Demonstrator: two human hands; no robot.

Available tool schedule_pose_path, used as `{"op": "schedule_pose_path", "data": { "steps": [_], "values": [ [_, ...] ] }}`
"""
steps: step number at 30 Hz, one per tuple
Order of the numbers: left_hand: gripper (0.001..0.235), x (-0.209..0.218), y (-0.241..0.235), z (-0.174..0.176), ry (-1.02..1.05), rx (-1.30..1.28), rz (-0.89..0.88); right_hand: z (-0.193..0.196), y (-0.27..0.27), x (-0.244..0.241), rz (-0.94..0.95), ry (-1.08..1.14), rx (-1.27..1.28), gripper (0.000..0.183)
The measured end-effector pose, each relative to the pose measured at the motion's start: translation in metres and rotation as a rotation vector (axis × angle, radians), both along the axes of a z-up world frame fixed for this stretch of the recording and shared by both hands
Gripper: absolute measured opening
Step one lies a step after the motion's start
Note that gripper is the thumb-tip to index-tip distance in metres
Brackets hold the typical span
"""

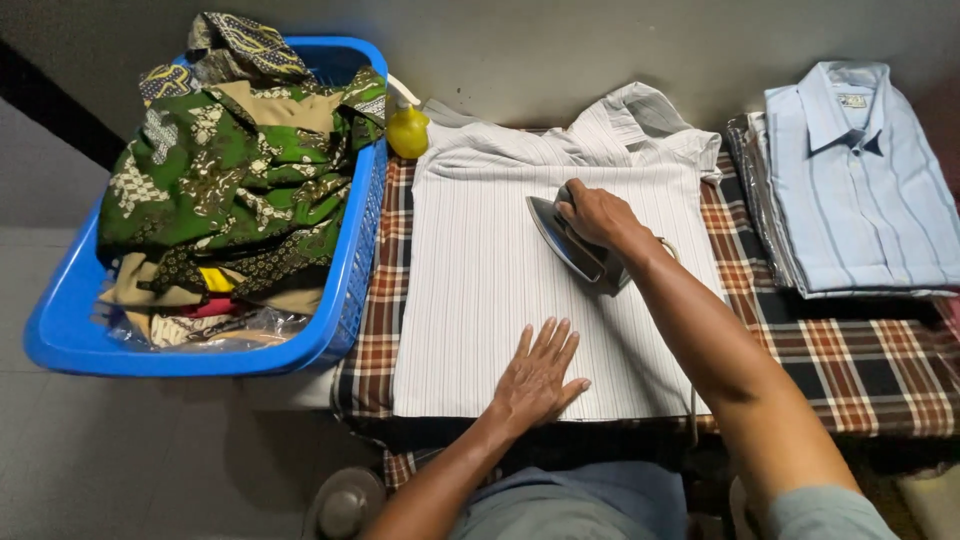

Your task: The person is ironing a striped shirt on a padded surface. They first lay the shirt flat and smooth it with their hands before using an iron to press the fabric.

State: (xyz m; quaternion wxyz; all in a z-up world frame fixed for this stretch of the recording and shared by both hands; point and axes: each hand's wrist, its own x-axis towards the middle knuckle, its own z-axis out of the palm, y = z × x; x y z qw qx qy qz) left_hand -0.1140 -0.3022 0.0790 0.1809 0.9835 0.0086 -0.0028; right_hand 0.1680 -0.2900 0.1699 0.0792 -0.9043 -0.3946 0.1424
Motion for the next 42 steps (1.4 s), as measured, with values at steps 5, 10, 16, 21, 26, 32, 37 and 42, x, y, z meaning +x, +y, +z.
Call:
{"op": "schedule_pose_path", "data": {
  "steps": [5,10,16,21,26,32,37,42],
  "values": [
    [0.079,0.001,0.000,-0.004,-0.035,0.009,-0.004,-0.006,-0.022,0.013,-0.045,-0.028,0.046,0.044],
    [0.079,0.000,-0.001,-0.010,-0.054,0.025,0.006,-0.020,-0.030,0.037,-0.070,-0.074,0.045,0.049],
    [0.080,0.000,0.000,-0.003,-0.020,0.006,0.002,-0.009,-0.044,0.029,-0.108,-0.056,0.056,0.047],
    [0.080,0.001,0.000,0.000,0.007,0.012,0.000,-0.029,-0.054,0.055,-0.174,-0.102,0.052,0.046],
    [0.080,0.000,0.000,0.003,0.017,0.011,-0.001,-0.036,-0.058,0.065,-0.240,-0.119,0.037,0.046],
    [0.079,0.001,0.000,0.003,0.016,0.023,0.000,-0.021,-0.064,0.051,-0.226,-0.039,0.021,0.050],
    [0.078,0.000,0.001,0.006,0.009,0.022,0.000,-0.042,-0.075,0.074,-0.307,-0.111,0.007,0.049],
    [0.079,0.001,0.000,0.005,0.024,0.004,0.006,-0.037,-0.093,0.081,-0.416,-0.099,-0.016,0.047]
  ]
}}
